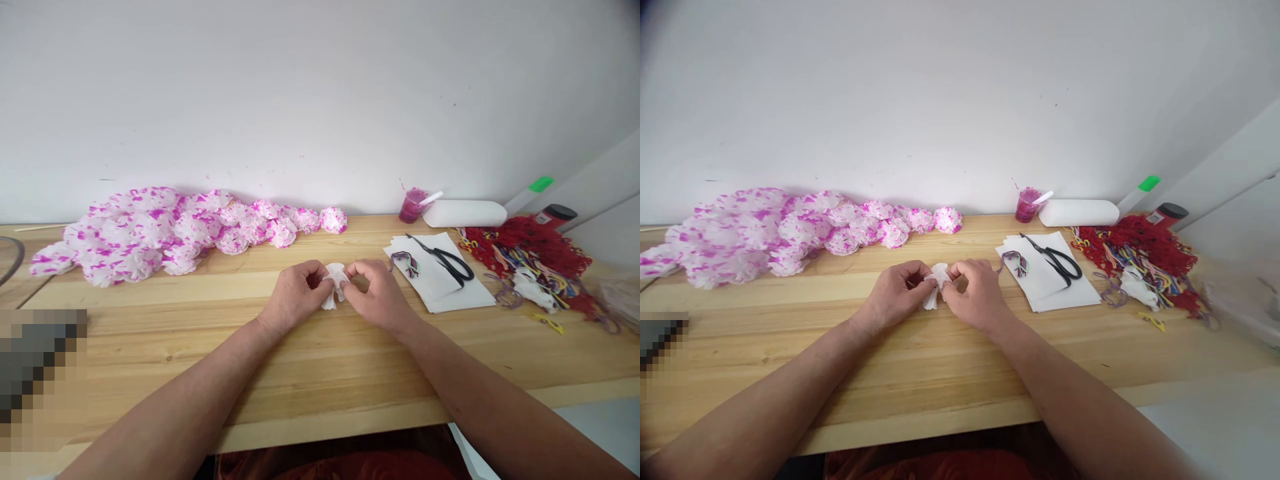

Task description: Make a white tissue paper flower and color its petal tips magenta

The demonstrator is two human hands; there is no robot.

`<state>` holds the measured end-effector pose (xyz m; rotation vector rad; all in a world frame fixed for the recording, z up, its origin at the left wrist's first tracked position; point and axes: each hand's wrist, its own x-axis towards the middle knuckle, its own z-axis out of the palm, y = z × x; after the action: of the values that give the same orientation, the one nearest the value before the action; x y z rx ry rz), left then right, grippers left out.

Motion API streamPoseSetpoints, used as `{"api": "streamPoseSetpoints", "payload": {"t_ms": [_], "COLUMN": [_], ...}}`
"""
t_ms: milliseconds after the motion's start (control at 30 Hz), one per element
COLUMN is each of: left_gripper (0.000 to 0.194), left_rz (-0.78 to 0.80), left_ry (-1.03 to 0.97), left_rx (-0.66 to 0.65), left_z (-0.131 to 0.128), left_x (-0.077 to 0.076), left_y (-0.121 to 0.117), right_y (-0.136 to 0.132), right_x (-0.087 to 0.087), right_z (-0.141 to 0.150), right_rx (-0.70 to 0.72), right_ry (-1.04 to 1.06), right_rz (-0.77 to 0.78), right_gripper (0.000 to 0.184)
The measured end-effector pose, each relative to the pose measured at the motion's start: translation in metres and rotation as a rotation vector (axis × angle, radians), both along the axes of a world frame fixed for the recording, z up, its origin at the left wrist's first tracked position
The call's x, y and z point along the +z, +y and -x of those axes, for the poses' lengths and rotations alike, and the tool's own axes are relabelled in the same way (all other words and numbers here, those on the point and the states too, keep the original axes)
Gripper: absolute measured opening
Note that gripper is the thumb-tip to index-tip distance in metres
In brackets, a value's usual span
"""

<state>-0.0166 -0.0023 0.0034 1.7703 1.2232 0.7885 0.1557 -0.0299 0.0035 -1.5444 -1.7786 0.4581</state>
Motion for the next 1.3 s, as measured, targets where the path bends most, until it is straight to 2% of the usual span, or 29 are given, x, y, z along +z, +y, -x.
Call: {"api": "streamPoseSetpoints", "payload": {"t_ms": [300, 500, 767, 1067, 1300], "left_gripper": [0.013, 0.011, 0.012, 0.011, 0.01], "left_rz": [0.006, 0.012, 0.011, -0.006, -0.008], "left_ry": [-0.012, -0.023, -0.019, -0.017, -0.001], "left_rx": [0.011, 0.008, 0.02, 0.023, 0.0], "left_z": [-0.0008, -0.001, 0.0004, -0.0011, -0.0011], "left_x": [-0.001, 0.0013, -0.001, 0.0006, 0.0021], "left_y": [-0.0019, -0.0015, -0.0002, -0.001, -0.003], "right_y": [-0.0018, -0.0013, 0.0005, -0.0014, -0.0009], "right_x": [0.0029, 0.001, -0.0002, 0.0026, 0.0004], "right_z": [0.0005, 0.0017, 0.0002, 0.0015, 0.0015], "right_rx": [0.042, 0.006, -0.004, 0.057, -0.002], "right_ry": [0.016, 0.032, -0.008, 0.011, 0.022], "right_rz": [-0.034, 0.005, 0.004, -0.037, -0.029], "right_gripper": [0.008, 0.004, 0.009, 0.01, 0.005]}}
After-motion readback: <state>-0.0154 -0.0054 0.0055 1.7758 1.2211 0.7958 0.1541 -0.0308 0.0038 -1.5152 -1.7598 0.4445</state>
